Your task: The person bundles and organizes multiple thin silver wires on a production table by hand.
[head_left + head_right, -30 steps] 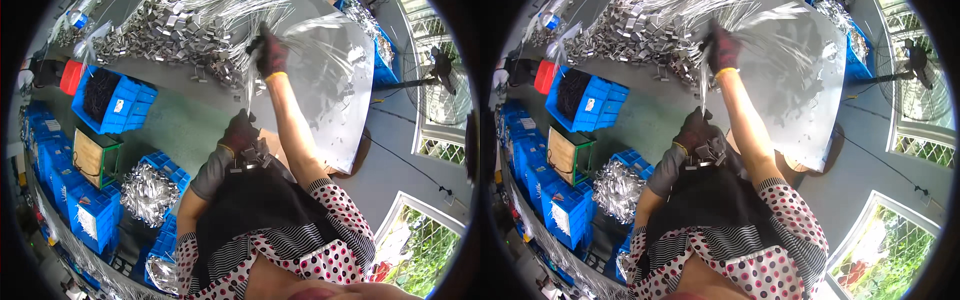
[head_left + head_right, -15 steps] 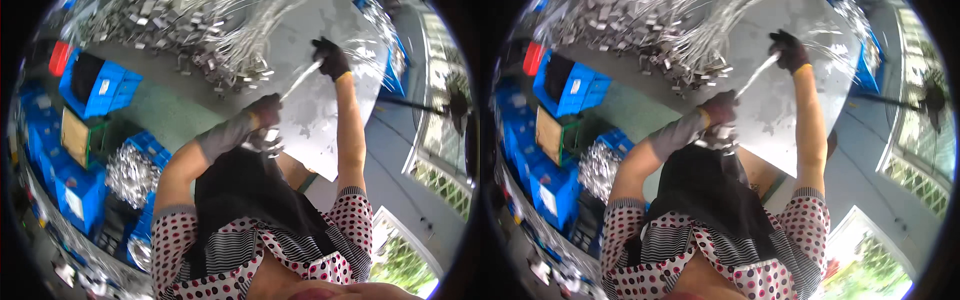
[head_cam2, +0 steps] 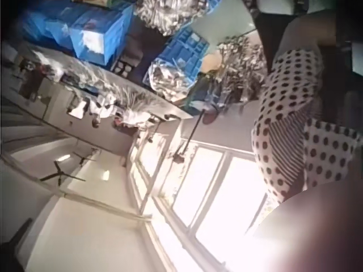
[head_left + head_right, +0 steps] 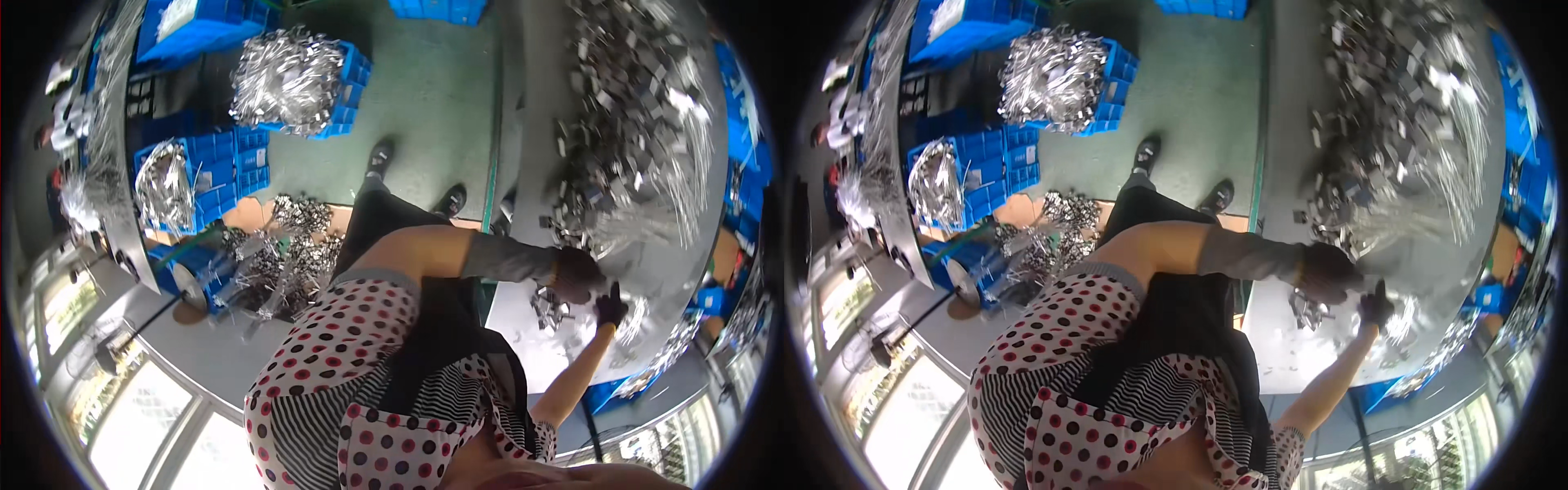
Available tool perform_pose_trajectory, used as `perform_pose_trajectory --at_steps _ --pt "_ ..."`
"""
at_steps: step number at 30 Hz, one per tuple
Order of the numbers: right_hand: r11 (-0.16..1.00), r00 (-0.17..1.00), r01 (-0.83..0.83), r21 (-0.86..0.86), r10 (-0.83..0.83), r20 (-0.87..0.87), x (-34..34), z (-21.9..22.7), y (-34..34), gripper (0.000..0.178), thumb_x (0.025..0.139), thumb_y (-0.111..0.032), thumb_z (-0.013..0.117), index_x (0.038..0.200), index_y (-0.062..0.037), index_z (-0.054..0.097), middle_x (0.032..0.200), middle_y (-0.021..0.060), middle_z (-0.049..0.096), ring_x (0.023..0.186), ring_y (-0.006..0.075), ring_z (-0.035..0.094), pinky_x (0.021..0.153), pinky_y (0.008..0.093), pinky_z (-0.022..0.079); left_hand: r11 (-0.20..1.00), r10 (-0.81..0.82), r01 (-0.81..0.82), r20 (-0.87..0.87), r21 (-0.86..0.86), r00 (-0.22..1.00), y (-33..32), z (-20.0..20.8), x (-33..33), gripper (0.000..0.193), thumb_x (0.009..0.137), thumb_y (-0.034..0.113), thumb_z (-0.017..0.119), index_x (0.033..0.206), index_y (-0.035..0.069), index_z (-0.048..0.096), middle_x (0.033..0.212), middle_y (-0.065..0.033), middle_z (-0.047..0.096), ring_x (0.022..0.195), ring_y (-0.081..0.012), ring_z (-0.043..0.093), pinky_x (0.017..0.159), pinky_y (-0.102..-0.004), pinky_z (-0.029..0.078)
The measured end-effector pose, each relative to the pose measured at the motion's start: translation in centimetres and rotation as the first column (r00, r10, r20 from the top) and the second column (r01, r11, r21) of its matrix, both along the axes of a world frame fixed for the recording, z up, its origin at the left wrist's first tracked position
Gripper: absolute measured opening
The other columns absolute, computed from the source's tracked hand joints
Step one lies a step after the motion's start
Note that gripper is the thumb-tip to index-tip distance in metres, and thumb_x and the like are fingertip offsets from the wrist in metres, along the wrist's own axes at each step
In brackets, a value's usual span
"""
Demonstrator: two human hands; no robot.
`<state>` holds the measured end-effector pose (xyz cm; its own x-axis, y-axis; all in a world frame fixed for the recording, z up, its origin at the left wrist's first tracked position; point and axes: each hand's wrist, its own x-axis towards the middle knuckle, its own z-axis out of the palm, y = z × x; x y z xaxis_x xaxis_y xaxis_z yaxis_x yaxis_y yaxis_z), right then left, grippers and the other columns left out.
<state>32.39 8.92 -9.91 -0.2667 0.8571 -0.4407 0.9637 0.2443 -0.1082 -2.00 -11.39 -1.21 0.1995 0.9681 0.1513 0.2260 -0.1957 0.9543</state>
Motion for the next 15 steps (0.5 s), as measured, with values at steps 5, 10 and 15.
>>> perform_pose_trajectory --at_steps 5,10,15 --pt "0.798 0.964 -0.149 0.584 0.248 -0.094 -13.4 13.3 -5.3 0.029 0.093 -0.018 0.055 0.11 0.0037 0.064 0.117 0.0177 0.063 0.103 0.0273 0.063 0.09 0.036 0.05 0.784 0.582 -0.562 -0.001 -0.265 0.813 -11.9 -9.3 -12.6 0.026 0.086 0.018 0.056 0.109 0.007 0.062 0.1 -0.014 0.067 0.092 -0.0302 0.065 0.08 -0.0398 0.051" --pt "0.982 0.614 -0.12 0.143 0.187 -0.767 -31.5 10.5 -14.6 0.023 0.092 -0.002 0.05 0.108 0.0074 0.063 0.118 0.0147 0.061 0.1 0.0235 0.063 0.085 0.0316 0.055 0.52 0.626 -0.849 -0.633 -0.099 0.457 -28.0 -23.0 -23.3 0.022 0.078 0.008 0.051 0.09 0.005 0.069 0.11 -0.0123 0.065 0.088 -0.0285 0.066 0.077 -0.0392 0.053" --pt "0.656 0.543 -0.751 -0.079 0.546 -0.638 -47.8 -3.1 -24.4 0.018 0.087 -0.003 0.053 0.1 -0.0048 0.066 0.102 0.0106 0.066 0.099 0.0277 0.062 0.089 0.0373 0.049 -0.039 0.656 -0.954 -0.728 -0.298 0.2 -41.5 -28.1 -29.8 0.017 0.079 0.011 0.057 0.09 0.005 0.069 0.1 -0.0117 0.067 0.085 -0.0255 0.066 0.075 -0.0368 0.053"
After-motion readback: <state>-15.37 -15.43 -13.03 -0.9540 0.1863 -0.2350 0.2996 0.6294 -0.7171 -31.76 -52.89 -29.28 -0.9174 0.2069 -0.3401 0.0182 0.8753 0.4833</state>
